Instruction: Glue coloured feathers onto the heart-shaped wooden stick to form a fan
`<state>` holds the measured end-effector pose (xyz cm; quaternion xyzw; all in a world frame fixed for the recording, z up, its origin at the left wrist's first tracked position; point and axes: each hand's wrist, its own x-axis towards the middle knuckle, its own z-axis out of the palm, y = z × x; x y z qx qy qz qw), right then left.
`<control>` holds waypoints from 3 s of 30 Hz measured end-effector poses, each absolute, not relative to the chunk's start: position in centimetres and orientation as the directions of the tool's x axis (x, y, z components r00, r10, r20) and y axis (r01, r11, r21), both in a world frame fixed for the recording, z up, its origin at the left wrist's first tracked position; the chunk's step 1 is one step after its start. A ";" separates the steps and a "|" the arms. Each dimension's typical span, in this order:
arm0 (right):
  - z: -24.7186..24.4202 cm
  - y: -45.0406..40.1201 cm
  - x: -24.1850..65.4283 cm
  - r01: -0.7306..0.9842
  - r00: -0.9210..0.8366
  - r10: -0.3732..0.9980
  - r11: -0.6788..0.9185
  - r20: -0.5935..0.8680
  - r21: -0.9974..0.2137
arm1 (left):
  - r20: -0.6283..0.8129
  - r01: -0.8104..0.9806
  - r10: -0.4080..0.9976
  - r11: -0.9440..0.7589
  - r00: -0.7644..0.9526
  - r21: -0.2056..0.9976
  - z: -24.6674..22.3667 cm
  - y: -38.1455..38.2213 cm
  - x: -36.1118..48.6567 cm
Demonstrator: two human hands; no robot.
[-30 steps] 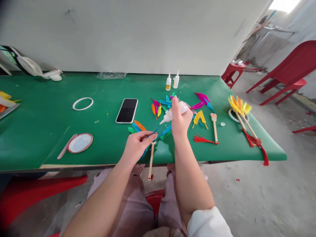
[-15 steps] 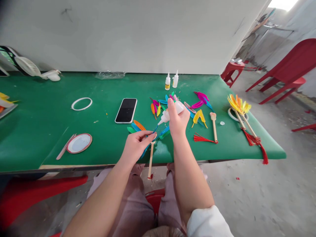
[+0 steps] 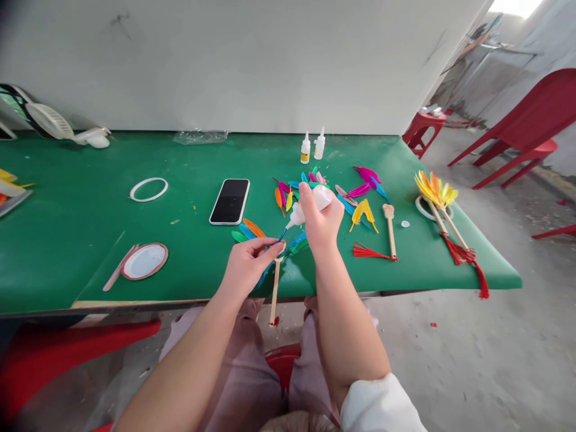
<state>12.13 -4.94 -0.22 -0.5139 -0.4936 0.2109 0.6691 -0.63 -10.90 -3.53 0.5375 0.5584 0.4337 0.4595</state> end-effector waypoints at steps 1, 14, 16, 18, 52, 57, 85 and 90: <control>-0.2 -5.1 12.1 0.225 0.410 0.795 0.387 0.447 -0.894 | -0.046 0.202 0.999 0.045 0.000 0.978 -3.5 -10.9 -0.6; -0.1 -5.2 12.3 0.215 0.478 0.732 0.438 0.485 -0.873 | 0.028 0.334 0.999 -0.021 -0.018 0.942 -3.6 -11.1 -0.7; -0.1 -5.2 12.2 0.214 0.462 0.738 0.446 0.492 -0.869 | 0.122 0.473 0.992 -0.091 -0.035 0.876 -3.7 -11.2 -0.7; 0.0 -5.3 12.1 0.215 0.430 0.750 0.456 0.503 -0.864 | 0.244 0.638 0.969 -0.174 -0.023 0.750 -3.9 -11.4 -0.6; 0.0 -5.6 11.7 0.216 0.411 0.745 0.480 0.526 -0.850 | 0.304 0.644 0.951 -0.203 -0.049 0.738 -4.0 -11.3 -0.5; 0.0 -5.6 11.6 0.211 0.410 0.753 0.471 0.515 -0.856 | 0.272 0.607 0.960 -0.181 -0.061 0.774 -3.9 -11.3 -0.5; -0.5 -4.8 12.0 0.069 0.361 0.855 0.374 0.372 -0.925 | 0.232 0.500 0.969 -0.160 -0.086 0.851 -3.6 -11.4 -0.5; -1.6 -3.5 12.9 0.050 0.414 0.821 0.411 0.393 -0.910 | 0.218 0.477 0.971 -0.147 -0.098 0.867 -3.6 -11.3 -0.6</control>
